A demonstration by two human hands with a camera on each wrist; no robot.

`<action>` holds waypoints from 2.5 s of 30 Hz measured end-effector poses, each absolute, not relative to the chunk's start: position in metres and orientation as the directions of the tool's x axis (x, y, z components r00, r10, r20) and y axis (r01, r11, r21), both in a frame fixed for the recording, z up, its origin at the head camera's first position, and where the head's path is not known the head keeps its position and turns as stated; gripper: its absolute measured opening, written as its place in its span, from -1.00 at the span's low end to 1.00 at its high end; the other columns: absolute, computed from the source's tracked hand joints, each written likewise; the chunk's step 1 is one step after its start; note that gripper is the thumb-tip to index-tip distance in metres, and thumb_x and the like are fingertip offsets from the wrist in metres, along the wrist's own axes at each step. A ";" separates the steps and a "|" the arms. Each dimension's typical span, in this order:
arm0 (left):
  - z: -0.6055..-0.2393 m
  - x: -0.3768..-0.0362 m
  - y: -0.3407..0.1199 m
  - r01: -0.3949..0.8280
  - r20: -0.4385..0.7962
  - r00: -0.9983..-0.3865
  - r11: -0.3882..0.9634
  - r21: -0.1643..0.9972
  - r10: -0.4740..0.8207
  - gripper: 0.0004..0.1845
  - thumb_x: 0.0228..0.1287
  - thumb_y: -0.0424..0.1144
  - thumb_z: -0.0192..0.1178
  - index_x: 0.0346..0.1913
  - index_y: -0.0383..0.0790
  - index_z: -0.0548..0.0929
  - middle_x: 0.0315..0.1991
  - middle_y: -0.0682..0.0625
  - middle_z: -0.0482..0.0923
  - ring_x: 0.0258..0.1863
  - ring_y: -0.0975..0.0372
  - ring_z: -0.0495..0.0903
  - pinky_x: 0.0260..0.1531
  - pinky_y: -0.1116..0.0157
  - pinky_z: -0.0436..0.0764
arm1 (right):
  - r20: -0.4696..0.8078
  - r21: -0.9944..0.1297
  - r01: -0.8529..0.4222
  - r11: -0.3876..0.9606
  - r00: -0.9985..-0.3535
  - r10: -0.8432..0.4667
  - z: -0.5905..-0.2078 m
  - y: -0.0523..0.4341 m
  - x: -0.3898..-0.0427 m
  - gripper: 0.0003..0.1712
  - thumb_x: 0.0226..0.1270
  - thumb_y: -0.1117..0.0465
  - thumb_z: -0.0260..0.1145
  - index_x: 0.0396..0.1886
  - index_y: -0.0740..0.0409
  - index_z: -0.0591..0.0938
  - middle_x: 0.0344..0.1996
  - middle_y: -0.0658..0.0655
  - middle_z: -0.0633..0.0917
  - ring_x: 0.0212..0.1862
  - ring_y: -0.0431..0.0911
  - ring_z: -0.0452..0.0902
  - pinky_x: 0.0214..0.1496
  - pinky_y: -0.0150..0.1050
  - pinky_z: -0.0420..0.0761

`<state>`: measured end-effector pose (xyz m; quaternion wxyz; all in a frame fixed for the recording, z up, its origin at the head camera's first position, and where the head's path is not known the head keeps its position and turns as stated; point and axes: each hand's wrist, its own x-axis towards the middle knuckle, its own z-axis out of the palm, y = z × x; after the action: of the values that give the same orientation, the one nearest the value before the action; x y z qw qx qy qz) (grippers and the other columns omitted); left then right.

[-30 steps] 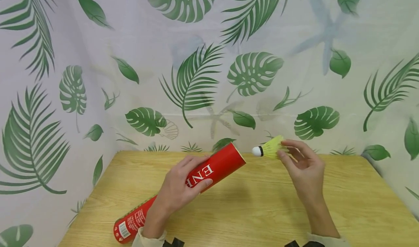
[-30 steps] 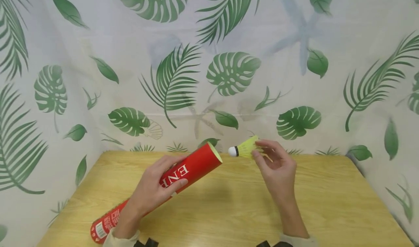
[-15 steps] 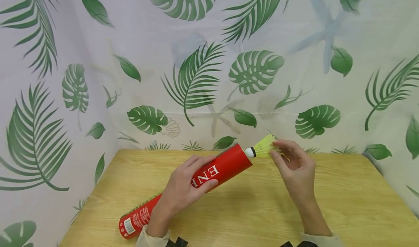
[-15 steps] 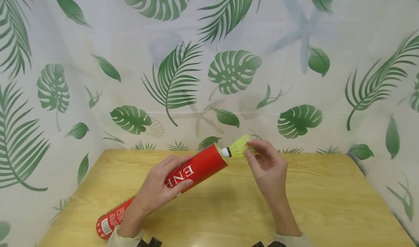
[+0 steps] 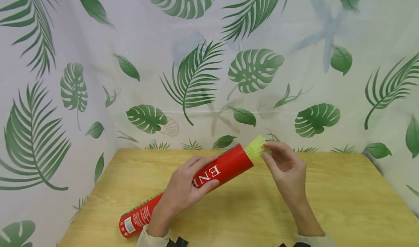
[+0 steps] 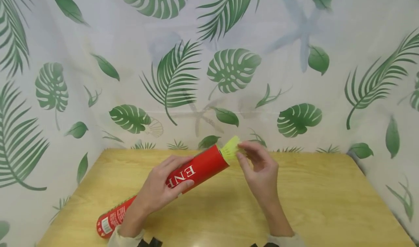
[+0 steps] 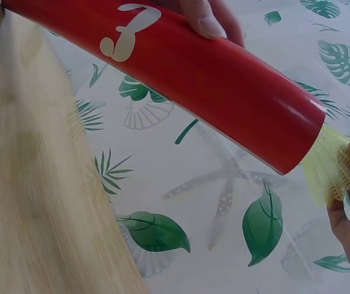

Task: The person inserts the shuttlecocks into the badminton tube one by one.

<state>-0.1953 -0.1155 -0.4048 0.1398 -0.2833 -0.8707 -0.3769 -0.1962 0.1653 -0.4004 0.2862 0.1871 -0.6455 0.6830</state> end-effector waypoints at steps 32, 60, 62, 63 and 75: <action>-0.405 -0.195 -0.112 0.605 0.463 -0.795 0.565 0.561 0.392 -0.40 0.25 0.03 0.42 0.36 0.32 0.53 0.12 0.28 0.55 -0.03 0.35 0.57 -0.17 0.28 0.67 | 0.580 -0.813 -0.577 0.081 -0.814 0.021 -0.404 0.156 -0.195 -0.73 0.31 0.59 0.33 -0.01 0.41 0.68 -0.09 0.14 0.75 -0.06 -0.15 0.73 0.00 -0.32 0.68; -0.405 -0.196 -0.109 0.615 0.466 -0.788 0.549 0.566 0.402 -0.43 0.27 0.06 0.40 0.34 0.29 0.55 0.14 0.27 0.56 -0.04 0.33 0.59 -0.18 0.26 0.67 | 0.541 -0.820 -0.565 0.088 -0.816 -0.204 -0.403 0.161 -0.193 -0.75 0.52 0.49 0.14 0.12 0.35 0.52 -0.15 0.28 0.78 -0.12 -0.08 0.74 0.05 -0.31 0.66; -0.405 -0.196 -0.109 0.618 0.468 -0.786 0.547 0.566 0.403 -0.43 0.27 0.07 0.40 0.34 0.28 0.55 0.14 0.26 0.57 -0.04 0.33 0.59 -0.18 0.26 0.67 | 0.543 -0.819 -0.569 0.077 -0.812 -0.215 -0.403 0.160 -0.193 -0.75 0.52 0.50 0.13 0.12 0.37 0.50 -0.15 0.29 0.77 -0.11 -0.07 0.74 0.07 -0.30 0.66; -0.405 -0.196 -0.109 0.617 0.468 -0.786 0.547 0.566 0.403 -0.43 0.28 0.07 0.40 0.35 0.28 0.55 0.14 0.26 0.57 -0.04 0.33 0.59 -0.19 0.26 0.67 | 0.544 -0.818 -0.570 0.073 -0.809 -0.221 -0.403 0.160 -0.193 -0.76 0.53 0.50 0.12 0.12 0.37 0.49 -0.15 0.30 0.77 -0.11 -0.07 0.74 0.08 -0.29 0.65; -0.407 -0.194 -0.108 0.612 0.462 -0.790 0.562 0.557 0.402 -0.43 0.28 0.08 0.39 0.35 0.25 0.56 0.13 0.24 0.57 -0.02 0.32 0.58 -0.16 0.26 0.67 | 0.518 -0.830 -0.550 0.095 -0.823 -0.233 -0.403 0.161 -0.193 -0.76 0.54 0.49 0.12 0.12 0.37 0.48 -0.14 0.31 0.76 -0.21 -0.10 0.69 -0.04 -0.37 0.65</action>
<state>-0.1939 -0.1081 -0.4070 0.1427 -0.2906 -0.8720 -0.3671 -0.1930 0.1611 -0.4030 0.1281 0.2686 -0.7287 0.6168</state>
